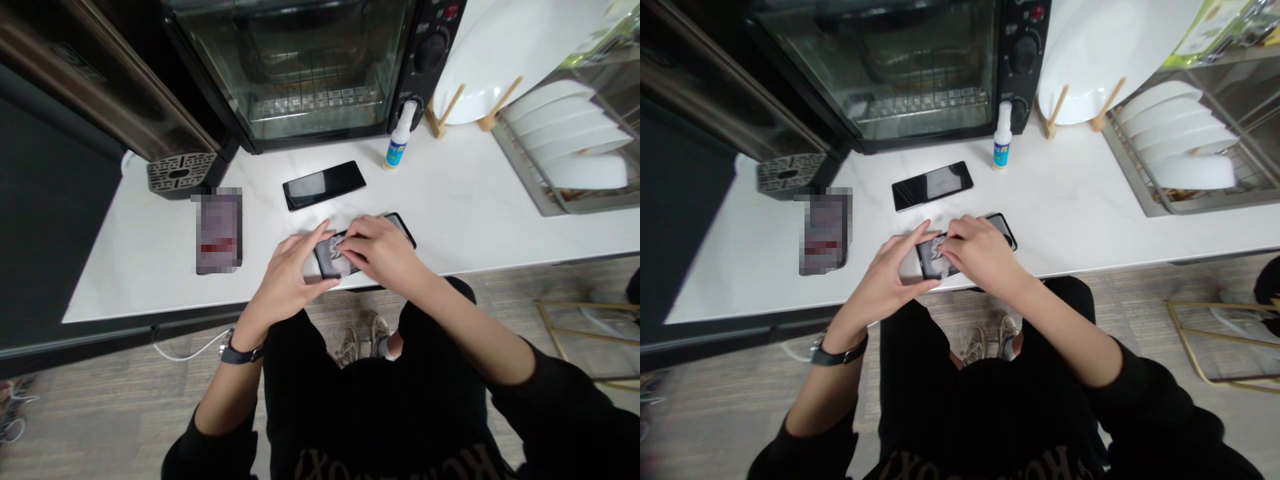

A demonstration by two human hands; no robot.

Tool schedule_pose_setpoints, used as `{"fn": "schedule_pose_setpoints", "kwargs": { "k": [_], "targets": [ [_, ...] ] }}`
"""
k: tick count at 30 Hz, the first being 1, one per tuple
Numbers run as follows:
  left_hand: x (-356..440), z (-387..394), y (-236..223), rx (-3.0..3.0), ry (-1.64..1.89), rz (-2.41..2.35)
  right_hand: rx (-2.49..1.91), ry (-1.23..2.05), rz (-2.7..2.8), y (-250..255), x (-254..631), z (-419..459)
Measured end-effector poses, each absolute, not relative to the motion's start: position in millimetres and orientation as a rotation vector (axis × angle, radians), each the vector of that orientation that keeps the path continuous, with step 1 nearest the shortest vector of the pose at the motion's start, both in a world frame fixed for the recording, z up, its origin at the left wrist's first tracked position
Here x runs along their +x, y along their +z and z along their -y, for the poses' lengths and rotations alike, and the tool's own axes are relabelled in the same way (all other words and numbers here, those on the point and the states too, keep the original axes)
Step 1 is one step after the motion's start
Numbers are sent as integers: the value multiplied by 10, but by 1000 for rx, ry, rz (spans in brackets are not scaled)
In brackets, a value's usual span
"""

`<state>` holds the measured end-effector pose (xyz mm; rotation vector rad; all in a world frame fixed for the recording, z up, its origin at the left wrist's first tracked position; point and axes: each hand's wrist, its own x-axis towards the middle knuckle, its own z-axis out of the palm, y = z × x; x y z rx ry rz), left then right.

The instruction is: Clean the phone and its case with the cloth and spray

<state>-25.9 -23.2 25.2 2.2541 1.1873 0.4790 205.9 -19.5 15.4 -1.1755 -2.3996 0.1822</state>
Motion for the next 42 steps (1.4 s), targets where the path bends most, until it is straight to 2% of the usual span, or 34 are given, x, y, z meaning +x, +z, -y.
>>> {"fn": "schedule_pose_setpoints", "kwargs": {
  "k": [6, 14, 18, 24, 29, 32, 38, 42],
  "targets": [
    [-291, 242, 212, 2241, 526, -1211, -1092, 64, 2509, 167, 1707, 164],
    [-276, 241, 234, 2274, 496, -1198, -1352, -179, 2445, 246, 2585, 17],
    [-282, 235, 227, 2249, 507, -1200, -1424, -308, 2429, 266, 2710, 65],
    [-284, 228, 239, 2211, 524, -1188, -1362, -304, 2491, 280, 2254, 99],
    [-284, 235, 209, 2213, 564, -1208, -1036, -185, 2560, 231, 1681, 160],
    [-282, 243, 202, 2229, 574, -1229, -992, -149, 2573, 201, 1609, 139],
    [-259, 251, 254, 2248, 516, -1241, -1195, -108, 2516, 241, 2263, -60],
    [-248, 245, 265, 2250, 505, -1235, -1365, -275, 2491, 292, 2647, -56]
  ]
}}
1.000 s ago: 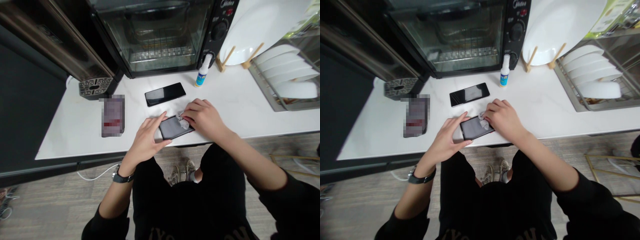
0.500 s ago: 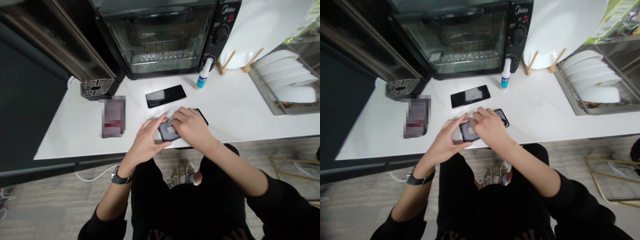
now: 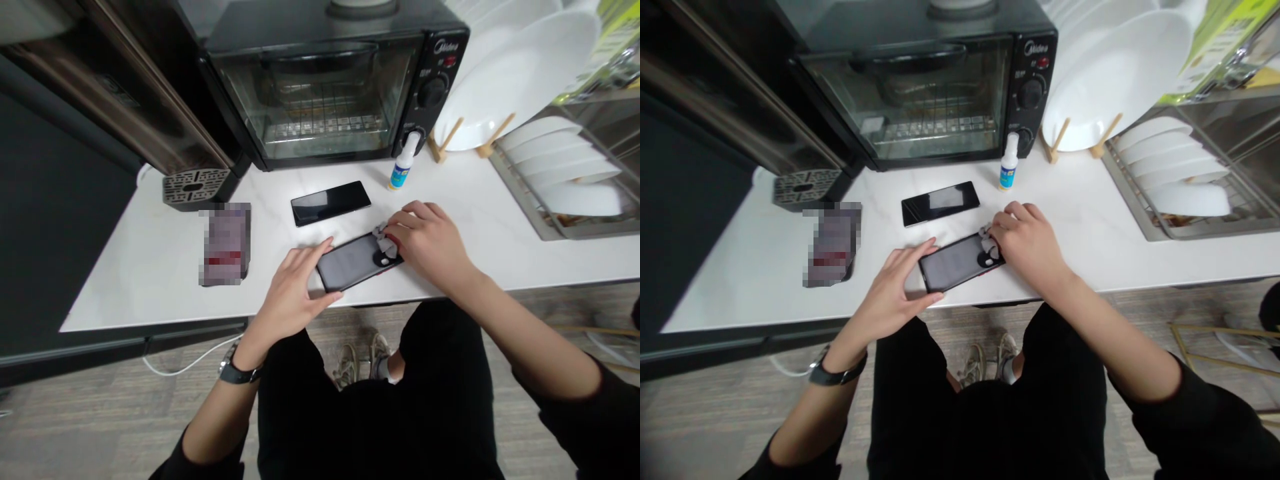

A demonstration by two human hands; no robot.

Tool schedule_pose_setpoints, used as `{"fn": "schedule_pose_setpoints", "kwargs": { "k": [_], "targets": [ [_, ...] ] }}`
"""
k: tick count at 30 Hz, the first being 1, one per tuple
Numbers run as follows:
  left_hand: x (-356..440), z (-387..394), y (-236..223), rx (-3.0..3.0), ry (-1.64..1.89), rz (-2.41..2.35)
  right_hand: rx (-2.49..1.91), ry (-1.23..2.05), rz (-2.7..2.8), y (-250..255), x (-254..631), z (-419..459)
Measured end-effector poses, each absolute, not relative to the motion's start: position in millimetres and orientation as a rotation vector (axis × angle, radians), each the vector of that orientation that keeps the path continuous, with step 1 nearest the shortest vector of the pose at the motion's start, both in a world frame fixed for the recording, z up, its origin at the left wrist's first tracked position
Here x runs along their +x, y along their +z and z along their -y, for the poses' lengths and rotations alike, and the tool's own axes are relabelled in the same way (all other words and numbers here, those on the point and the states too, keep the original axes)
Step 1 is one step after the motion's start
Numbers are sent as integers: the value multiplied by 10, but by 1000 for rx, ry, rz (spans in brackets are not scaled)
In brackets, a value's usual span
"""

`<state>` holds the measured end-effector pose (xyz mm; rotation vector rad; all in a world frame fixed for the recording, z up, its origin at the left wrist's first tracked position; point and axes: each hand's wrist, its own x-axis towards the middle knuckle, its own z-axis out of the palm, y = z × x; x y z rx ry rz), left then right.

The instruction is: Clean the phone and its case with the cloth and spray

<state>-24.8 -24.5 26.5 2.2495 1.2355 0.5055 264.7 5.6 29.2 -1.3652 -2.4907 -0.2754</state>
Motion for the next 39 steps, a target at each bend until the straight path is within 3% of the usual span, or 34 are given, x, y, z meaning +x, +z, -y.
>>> {"fn": "schedule_pose_setpoints", "kwargs": {
  "k": [9, 18, 23, 31, 35, 39],
  "targets": [
    [-250, 238, 264, 2193, 532, -1223, -1382, -273, 2446, 245, 2334, 54],
    [-255, 248, 219, 2228, 533, -1246, -936, 5, 2570, 204, 1694, 166],
    [-254, 251, 241, 2253, 517, -1213, -868, 14, 2683, 296, 2143, 166],
    [-218, 253, 255, 2265, 499, -1243, -1262, -227, 2577, 391, 2895, 44],
    [-202, 258, 251, 2256, 497, -1269, -1231, -208, 2553, 316, 2552, 194],
    [-211, 260, 246, 2253, 522, -1247, -1014, 17, 2558, 227, 2056, 333]
  ]
}}
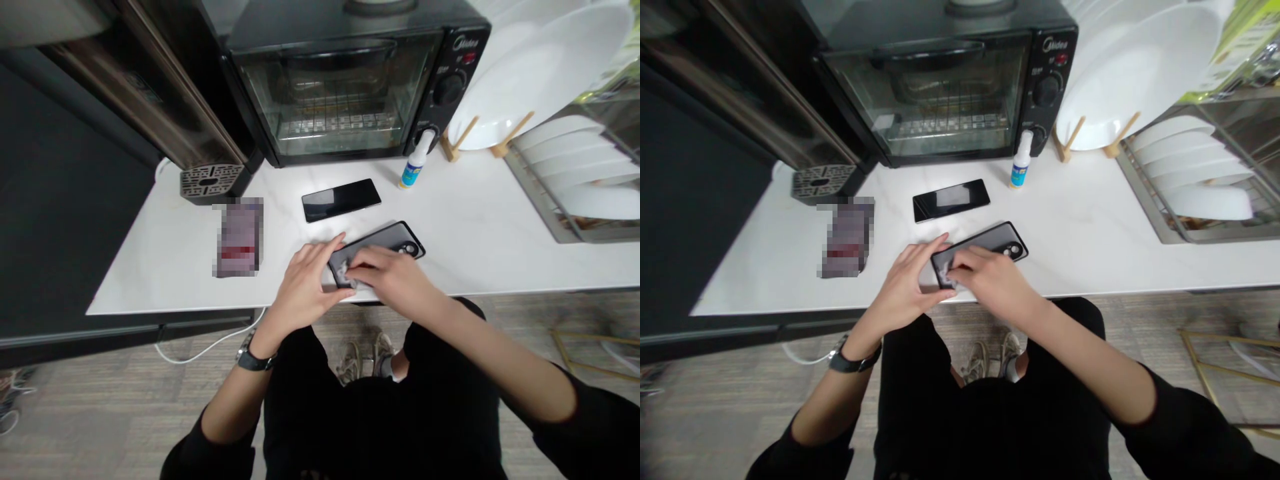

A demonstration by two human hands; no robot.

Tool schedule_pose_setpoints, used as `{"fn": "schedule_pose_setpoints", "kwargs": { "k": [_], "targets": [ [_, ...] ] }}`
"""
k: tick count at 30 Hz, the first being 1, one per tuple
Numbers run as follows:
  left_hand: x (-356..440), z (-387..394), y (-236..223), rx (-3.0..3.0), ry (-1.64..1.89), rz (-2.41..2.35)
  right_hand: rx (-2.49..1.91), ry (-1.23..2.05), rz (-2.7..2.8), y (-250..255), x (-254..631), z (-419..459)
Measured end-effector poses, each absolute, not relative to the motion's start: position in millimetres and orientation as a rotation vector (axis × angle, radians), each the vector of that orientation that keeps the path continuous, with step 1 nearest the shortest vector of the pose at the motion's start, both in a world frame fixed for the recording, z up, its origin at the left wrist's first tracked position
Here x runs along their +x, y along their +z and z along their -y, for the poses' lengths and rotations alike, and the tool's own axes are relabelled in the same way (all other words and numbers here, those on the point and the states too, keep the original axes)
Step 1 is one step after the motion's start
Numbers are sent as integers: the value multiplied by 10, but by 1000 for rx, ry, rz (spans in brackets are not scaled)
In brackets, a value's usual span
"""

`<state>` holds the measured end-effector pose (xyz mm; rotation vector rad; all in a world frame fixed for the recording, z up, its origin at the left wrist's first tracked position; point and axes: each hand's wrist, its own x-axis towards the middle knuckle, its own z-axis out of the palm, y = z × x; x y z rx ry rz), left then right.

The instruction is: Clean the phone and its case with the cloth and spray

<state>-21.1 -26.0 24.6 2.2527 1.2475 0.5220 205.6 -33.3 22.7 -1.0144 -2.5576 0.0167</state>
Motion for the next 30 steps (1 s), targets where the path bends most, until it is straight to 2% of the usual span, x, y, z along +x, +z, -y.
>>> {"fn": "schedule_pose_setpoints", "kwargs": {
  "k": [5, 10, 15, 18, 24, 27, 30],
  "targets": [
    [-235, 252, 249, 2227, 534, -1223, -988, 36, 2625, 207, 1823, 363],
    [-233, 255, 266, 2226, 521, -1244, -1004, 48, 2650, 268, 2229, 191],
    [-218, 264, 264, 2245, 523, -1252, -1311, -220, 2541, 310, 2785, 82],
    [-206, 264, 258, 2252, 521, -1258, -1398, -288, 2483, 259, 2797, 149],
    [-222, 259, 239, 2235, 549, -1251, -1093, 108, 2455, 135, 2013, 368],
    [-253, 255, 226, 2216, 580, -1240, -1053, 179, 2488, 118, 1733, 364],
    [-264, 254, 223, 2234, 579, -1239, -1074, 197, 2436, 107, 1814, 237]
  ]
}}
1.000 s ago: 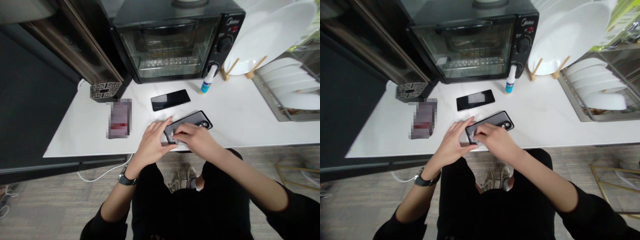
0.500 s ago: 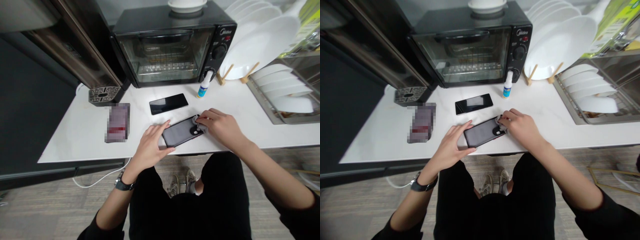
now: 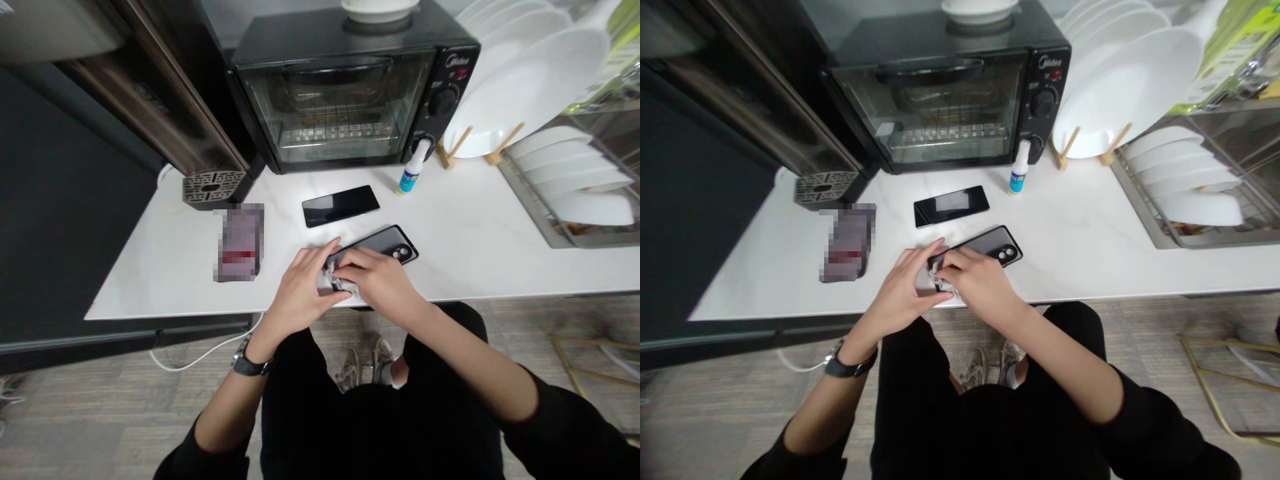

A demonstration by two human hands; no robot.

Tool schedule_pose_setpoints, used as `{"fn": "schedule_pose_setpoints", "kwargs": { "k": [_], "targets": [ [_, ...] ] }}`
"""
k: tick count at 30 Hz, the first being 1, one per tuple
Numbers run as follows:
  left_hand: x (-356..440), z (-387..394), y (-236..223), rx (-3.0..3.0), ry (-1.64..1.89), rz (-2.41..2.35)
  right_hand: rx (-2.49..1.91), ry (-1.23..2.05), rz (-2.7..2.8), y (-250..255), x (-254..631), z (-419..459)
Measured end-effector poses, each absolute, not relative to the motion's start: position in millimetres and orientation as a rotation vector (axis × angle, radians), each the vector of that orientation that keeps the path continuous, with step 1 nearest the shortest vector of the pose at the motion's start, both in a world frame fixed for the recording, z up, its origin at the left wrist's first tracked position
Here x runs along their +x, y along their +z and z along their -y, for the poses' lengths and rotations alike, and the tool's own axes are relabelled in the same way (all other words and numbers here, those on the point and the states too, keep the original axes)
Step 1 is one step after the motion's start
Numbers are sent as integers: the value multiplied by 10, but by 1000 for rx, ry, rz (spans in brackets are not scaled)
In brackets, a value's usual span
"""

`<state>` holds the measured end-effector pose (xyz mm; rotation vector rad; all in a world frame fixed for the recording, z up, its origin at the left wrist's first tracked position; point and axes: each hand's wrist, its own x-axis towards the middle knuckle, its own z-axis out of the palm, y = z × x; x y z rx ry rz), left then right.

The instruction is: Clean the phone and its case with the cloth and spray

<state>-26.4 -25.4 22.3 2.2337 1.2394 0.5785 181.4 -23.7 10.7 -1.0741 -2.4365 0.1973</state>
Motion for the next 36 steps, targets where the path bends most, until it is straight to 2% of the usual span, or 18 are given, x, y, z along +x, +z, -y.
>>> {"fn": "schedule_pose_setpoints", "kwargs": {
  "k": [9, 16, 23, 36],
  "targets": [
    [-211, 266, 213, 2262, 574, -1289, -1578, -274, 2304, 171, 2522, 3],
    [-208, 254, 183, 2264, 607, -1290, -1587, -148, 2278, 136, 2055, 314],
    [-197, 268, 173, 2285, 646, -1288, -1219, 105, 2334, -38, 1578, 717],
    [-178, 285, 184, 2296, 631, -1317, -1223, 103, 2439, -62, 1736, 727]
  ]
}}
